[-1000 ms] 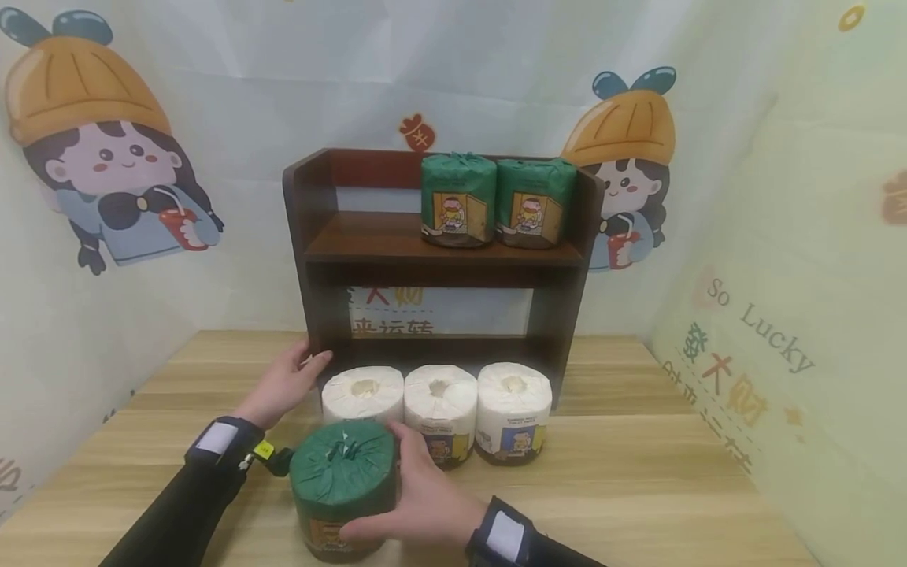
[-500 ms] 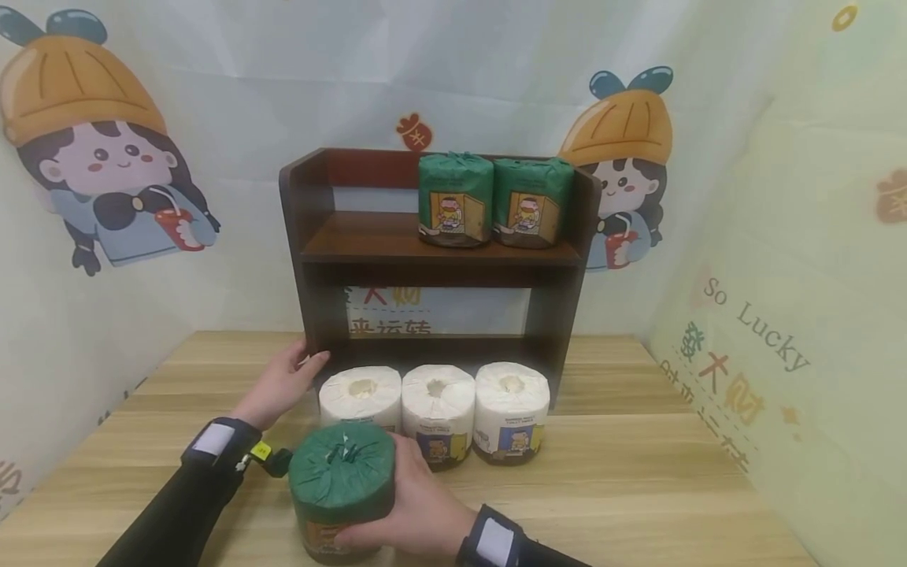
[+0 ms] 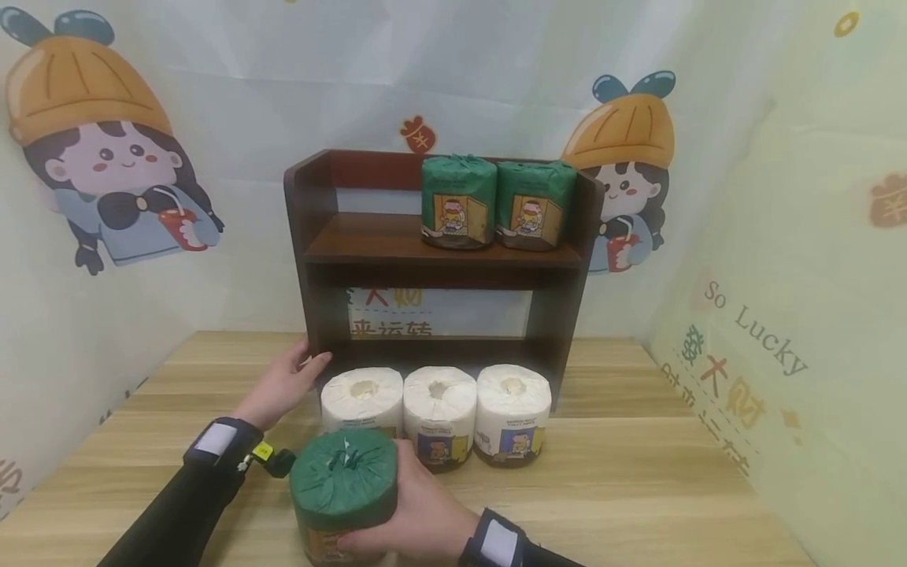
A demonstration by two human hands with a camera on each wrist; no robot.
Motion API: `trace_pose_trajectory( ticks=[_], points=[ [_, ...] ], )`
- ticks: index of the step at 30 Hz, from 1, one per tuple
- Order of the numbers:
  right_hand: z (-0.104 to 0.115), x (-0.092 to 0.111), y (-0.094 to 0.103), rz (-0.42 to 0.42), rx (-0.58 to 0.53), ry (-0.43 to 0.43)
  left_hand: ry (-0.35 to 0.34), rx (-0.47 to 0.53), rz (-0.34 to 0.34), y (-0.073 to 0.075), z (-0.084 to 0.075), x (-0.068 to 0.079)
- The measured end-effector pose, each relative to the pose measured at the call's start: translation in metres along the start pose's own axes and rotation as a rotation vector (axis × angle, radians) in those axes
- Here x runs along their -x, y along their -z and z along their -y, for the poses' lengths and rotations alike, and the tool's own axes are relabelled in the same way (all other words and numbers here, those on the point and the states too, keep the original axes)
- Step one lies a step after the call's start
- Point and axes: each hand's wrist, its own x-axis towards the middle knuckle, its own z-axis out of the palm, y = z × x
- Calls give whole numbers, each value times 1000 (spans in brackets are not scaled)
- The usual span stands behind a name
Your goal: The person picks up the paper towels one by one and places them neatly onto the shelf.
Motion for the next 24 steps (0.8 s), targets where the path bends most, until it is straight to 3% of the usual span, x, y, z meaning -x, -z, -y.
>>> trace_pose_trajectory(
  ticks=[14, 24],
  points=[
    [5, 1, 1, -45, 42, 27, -17, 18, -2, -1, 1, -1],
    [19, 2, 14, -117, 24, 114, 2, -4, 3, 0, -2, 1]
  ],
)
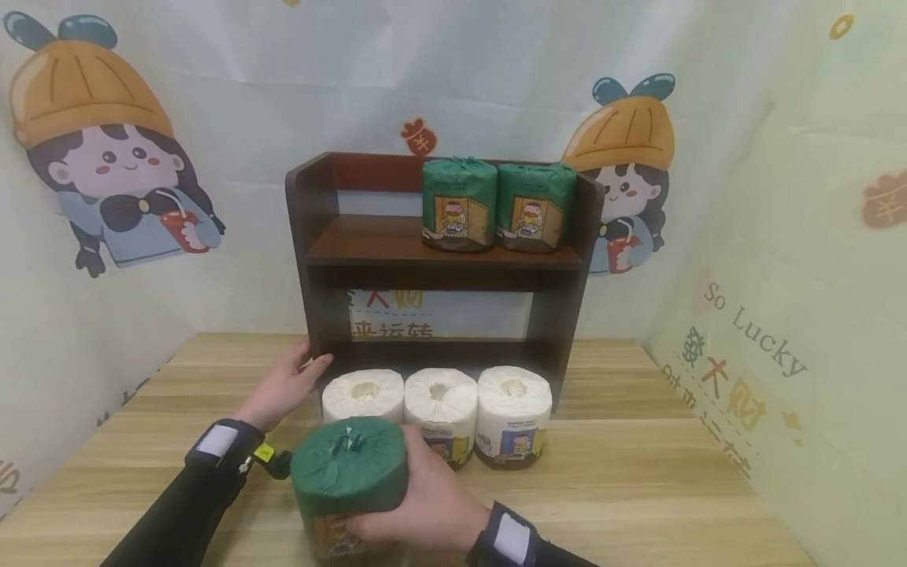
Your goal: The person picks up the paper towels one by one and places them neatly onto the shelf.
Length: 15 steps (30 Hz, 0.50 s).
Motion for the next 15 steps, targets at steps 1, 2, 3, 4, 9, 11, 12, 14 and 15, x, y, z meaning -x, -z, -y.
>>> trace_pose_trajectory(
  ticks=[1, 2, 3, 4, 9, 11, 12, 14, 15],
  points=[
    [2, 0, 1, -6, -4, -2, 3, 3, 1, 0, 0, 0],
    [3, -1, 2, -7, -12, -4, 3, 4, 3, 0, 1, 0],
    [5, -2, 3, -5, -32, -3, 6, 9, 2, 0, 1, 0],
    [6, -2, 5, -3, -46, -3, 2, 11, 3, 0, 1, 0],
    [15, -7, 12, 3, -104, 23, 5, 15, 0, 1, -1, 1],
    [19, -9, 16, 2, -109, 41, 5, 8, -1, 1, -2, 1],
    [21, -10, 18, 2, -111, 47, 1, 4, 0, 1, -1, 1],
    [25, -13, 22, 6, -113, 56, -7, 6, -1, 1, -1, 1],
    [27, -15, 25, 6, -118, 62, -12, 6, -1, 1, -1, 1]
  ],
)
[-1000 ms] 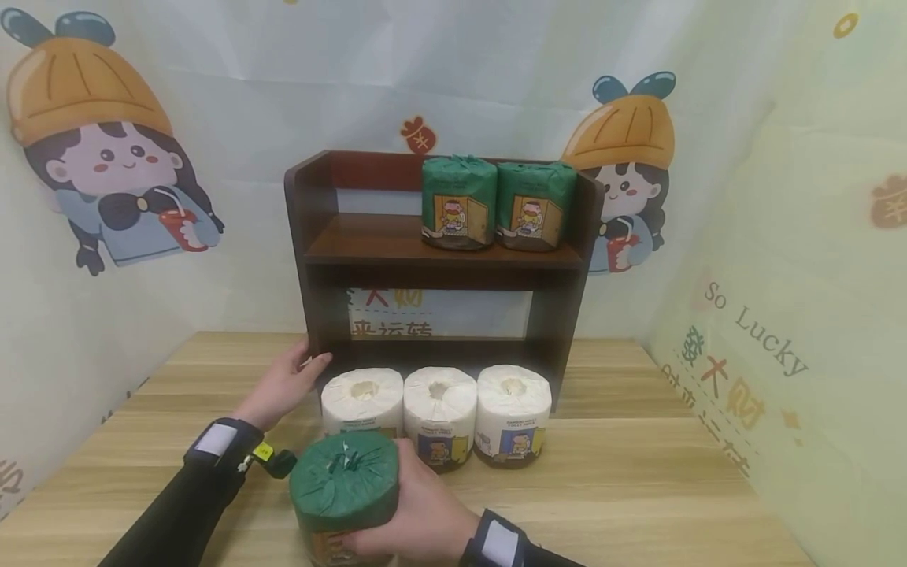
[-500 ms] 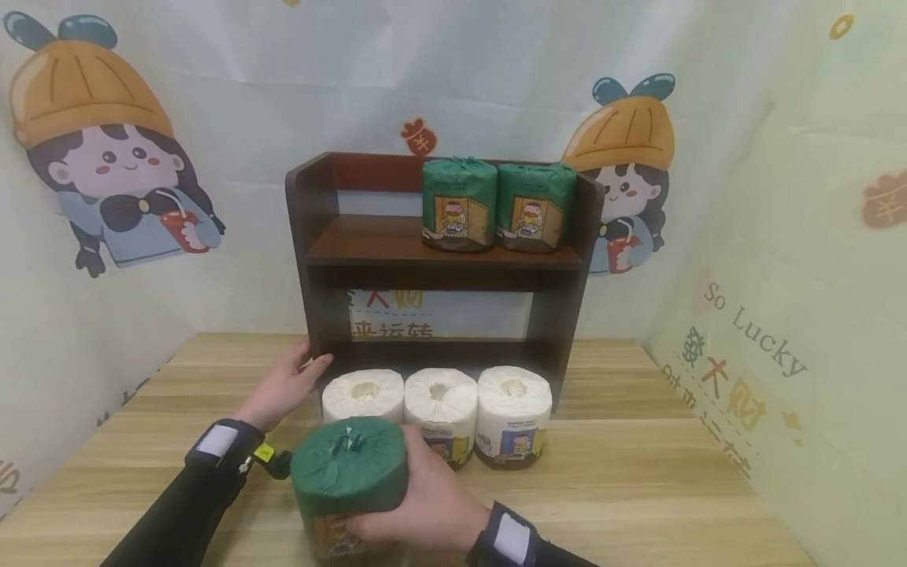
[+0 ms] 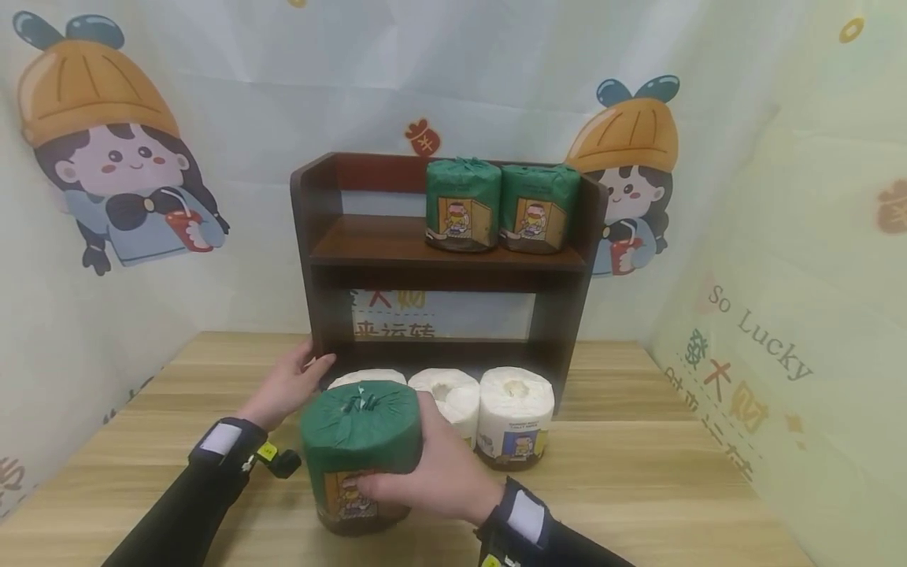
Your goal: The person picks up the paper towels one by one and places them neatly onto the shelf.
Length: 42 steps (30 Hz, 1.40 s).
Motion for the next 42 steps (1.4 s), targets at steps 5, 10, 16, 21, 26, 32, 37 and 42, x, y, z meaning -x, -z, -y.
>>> trace_pose_trajectory(
  ticks=[5, 10, 16, 21, 26, 32, 37, 42],
  points=[
    [10, -8, 10, -29, 12, 24, -7, 11, -4, 0, 1, 0],
    [19, -17, 19, -87, 102, 34, 0, 22, 0, 0, 0, 0],
    [28, -27, 29, -121, 171, 30, 12, 37, 8, 0, -1, 0],
    [37, -37, 32, -117, 208, 23, 32, 22, 7, 1, -1, 1],
    [45, -46, 36, -129, 237, 7, 50, 10, 5, 1, 0, 1],
    [49, -58, 44, -134, 243, 25, 33, 27, 7, 1, -2, 1],
    [55, -69, 52, -149, 245, 31, 21, 18, -9, 1, -1, 0],
    [65, -83, 61, -174, 217, 29, 5, 23, -18, 1, 0, 1]
  ],
)
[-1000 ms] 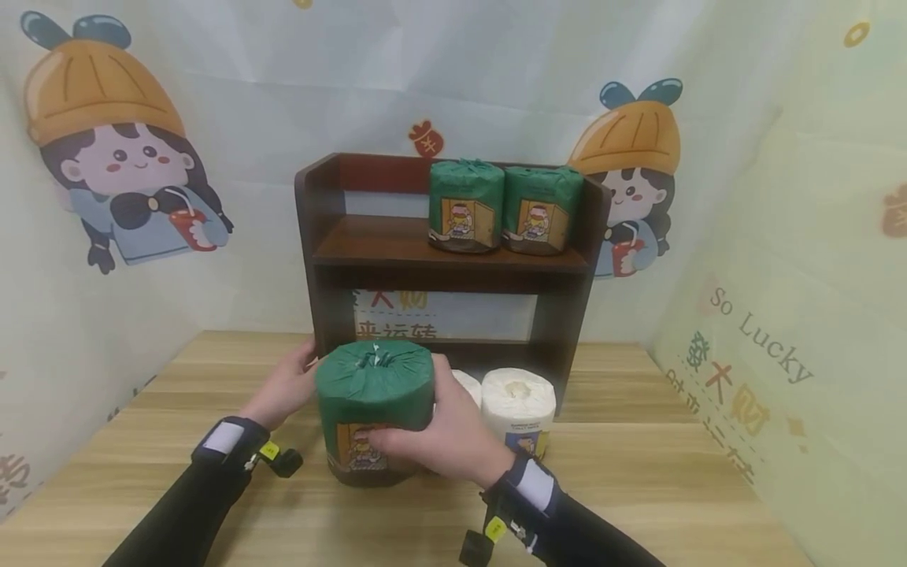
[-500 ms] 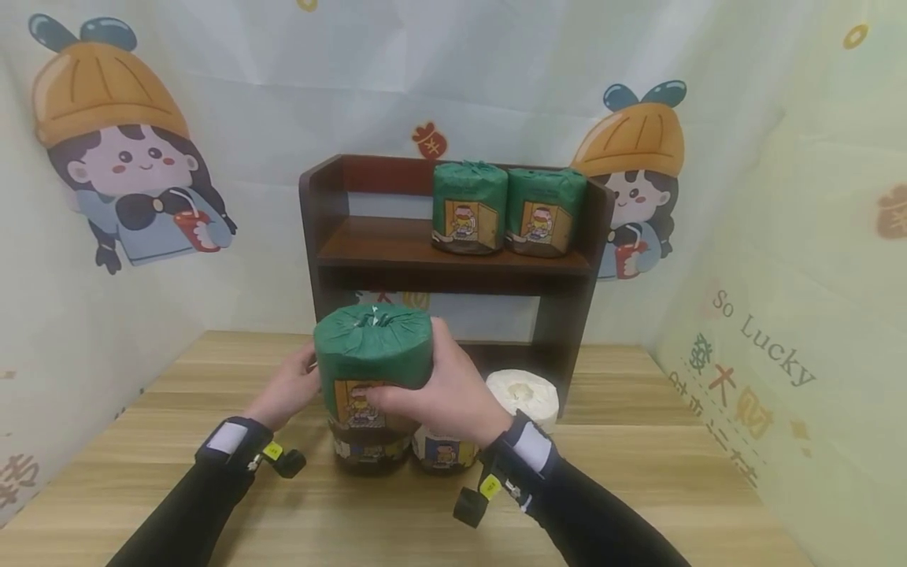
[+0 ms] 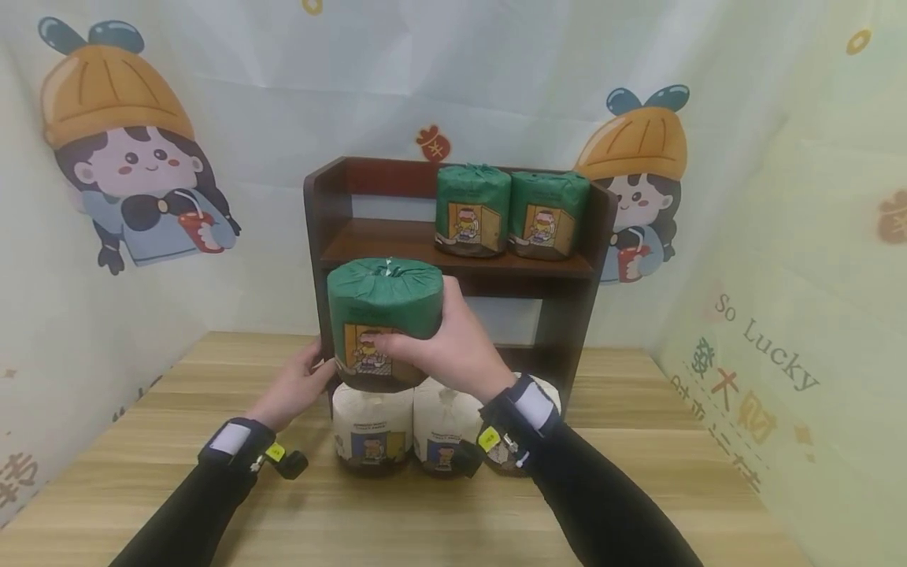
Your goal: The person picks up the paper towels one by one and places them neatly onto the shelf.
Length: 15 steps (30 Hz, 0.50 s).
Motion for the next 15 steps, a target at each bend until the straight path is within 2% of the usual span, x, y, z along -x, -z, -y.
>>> trace_pose_trajectory(
  ticks=[2, 7, 15],
  points=[
    [3, -6, 3, -8, -3, 7, -4, 1, -1, 0, 0, 0],
    [12, -18, 12, -41, 68, 26, -6, -20, -2, -1, -3, 0],
    [24, -43, 25, -102, 166, -17, 16, -16, 6, 0, -3, 1]
  ],
)
